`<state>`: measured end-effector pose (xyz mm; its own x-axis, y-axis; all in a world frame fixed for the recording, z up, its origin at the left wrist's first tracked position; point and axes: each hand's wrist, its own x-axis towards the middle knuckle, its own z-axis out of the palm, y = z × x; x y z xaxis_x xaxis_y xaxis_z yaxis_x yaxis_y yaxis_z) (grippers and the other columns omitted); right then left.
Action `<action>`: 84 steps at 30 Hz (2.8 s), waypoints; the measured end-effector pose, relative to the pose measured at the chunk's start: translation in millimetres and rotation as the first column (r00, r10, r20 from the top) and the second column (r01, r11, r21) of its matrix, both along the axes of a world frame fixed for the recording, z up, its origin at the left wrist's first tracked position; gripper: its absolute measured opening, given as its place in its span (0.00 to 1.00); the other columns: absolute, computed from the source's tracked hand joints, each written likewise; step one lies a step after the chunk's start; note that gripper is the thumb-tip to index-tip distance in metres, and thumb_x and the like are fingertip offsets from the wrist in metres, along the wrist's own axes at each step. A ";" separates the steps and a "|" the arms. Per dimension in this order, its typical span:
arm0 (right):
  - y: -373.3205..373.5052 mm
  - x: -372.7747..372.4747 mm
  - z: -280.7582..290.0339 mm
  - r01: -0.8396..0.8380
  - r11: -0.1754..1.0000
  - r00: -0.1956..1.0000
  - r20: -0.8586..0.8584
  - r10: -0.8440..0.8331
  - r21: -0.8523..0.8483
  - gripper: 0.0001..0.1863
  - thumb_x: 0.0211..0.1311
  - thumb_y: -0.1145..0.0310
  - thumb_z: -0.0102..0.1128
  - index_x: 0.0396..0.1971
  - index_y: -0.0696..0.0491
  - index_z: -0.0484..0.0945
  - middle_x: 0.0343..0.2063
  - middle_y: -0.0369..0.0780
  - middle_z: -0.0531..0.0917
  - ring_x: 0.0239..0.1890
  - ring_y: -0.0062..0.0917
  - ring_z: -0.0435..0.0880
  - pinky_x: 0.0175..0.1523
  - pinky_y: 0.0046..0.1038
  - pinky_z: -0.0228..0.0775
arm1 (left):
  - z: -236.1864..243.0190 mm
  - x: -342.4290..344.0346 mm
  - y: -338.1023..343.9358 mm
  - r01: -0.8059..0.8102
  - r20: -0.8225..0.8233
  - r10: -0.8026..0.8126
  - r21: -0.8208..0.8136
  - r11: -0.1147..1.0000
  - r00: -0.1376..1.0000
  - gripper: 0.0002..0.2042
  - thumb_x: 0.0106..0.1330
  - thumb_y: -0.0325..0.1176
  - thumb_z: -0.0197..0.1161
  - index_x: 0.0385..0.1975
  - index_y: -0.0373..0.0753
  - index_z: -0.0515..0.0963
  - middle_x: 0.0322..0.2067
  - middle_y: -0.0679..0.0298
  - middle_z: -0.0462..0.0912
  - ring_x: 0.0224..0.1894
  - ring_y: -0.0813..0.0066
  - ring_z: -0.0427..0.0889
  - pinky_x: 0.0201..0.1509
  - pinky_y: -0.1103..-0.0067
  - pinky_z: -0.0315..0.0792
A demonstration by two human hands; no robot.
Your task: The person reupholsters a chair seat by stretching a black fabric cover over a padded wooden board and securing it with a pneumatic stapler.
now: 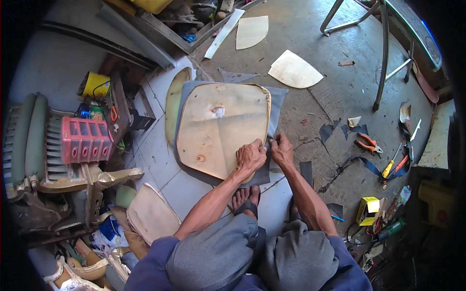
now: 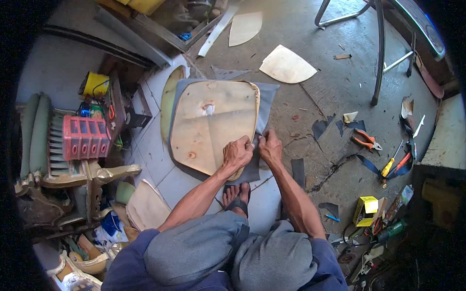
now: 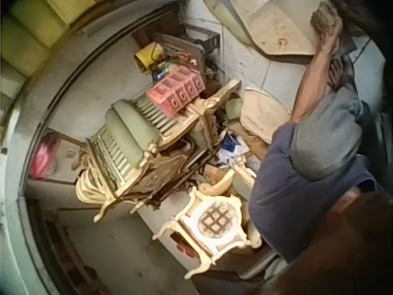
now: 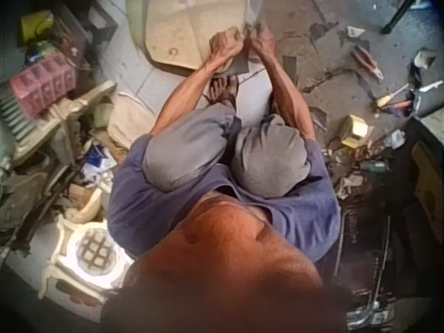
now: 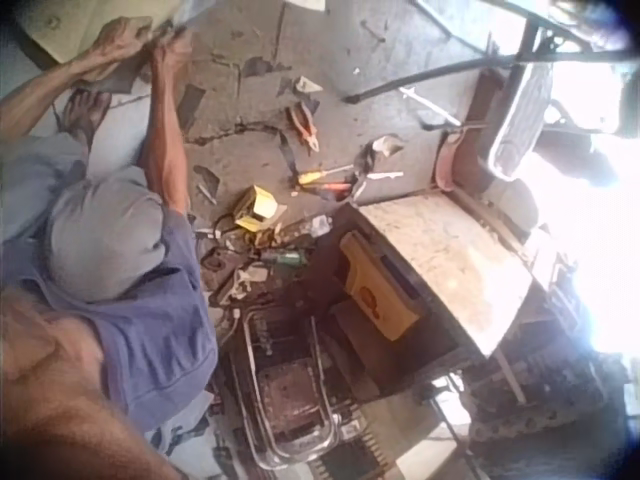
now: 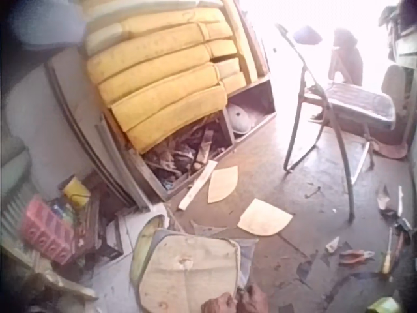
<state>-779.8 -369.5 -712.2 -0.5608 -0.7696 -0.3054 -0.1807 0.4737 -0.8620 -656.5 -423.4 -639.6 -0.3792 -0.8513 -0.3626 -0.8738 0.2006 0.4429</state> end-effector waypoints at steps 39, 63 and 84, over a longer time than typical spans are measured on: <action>29.6 -11.8 27.2 -0.091 0.975 0.975 0.218 0.046 0.202 0.28 0.59 0.53 0.65 0.53 0.59 0.83 0.45 0.51 0.88 0.50 0.40 0.88 0.57 0.35 0.77 | -23.2 228.4 -158.0 -0.606 0.264 0.694 -0.346 0.716 0.670 0.24 0.67 0.49 0.58 0.56 0.38 0.78 0.53 0.49 0.83 0.58 0.47 0.80 0.60 0.58 0.74; 68.2 -57.8 12.2 0.250 0.966 0.932 -0.287 -0.220 0.071 0.22 0.63 0.61 0.60 0.53 0.59 0.78 0.46 0.53 0.82 0.52 0.51 0.79 0.58 0.44 0.71 | -16.9 99.9 -52.9 -0.337 -0.084 0.347 -0.534 0.776 0.934 0.25 0.59 0.29 0.65 0.59 0.34 0.74 0.62 0.47 0.73 0.66 0.48 0.68 0.68 0.55 0.63; 76.2 -1.5 -14.0 -0.112 0.990 0.933 -0.352 0.077 -0.081 0.17 0.55 0.67 0.63 0.44 0.58 0.84 0.42 0.54 0.82 0.46 0.50 0.81 0.51 0.48 0.74 | -22.8 -45.2 16.8 0.789 0.050 -0.801 -0.221 0.574 0.597 0.39 0.60 0.38 0.61 0.75 0.61 0.61 0.66 0.44 0.68 0.56 0.45 0.77 0.59 0.58 0.68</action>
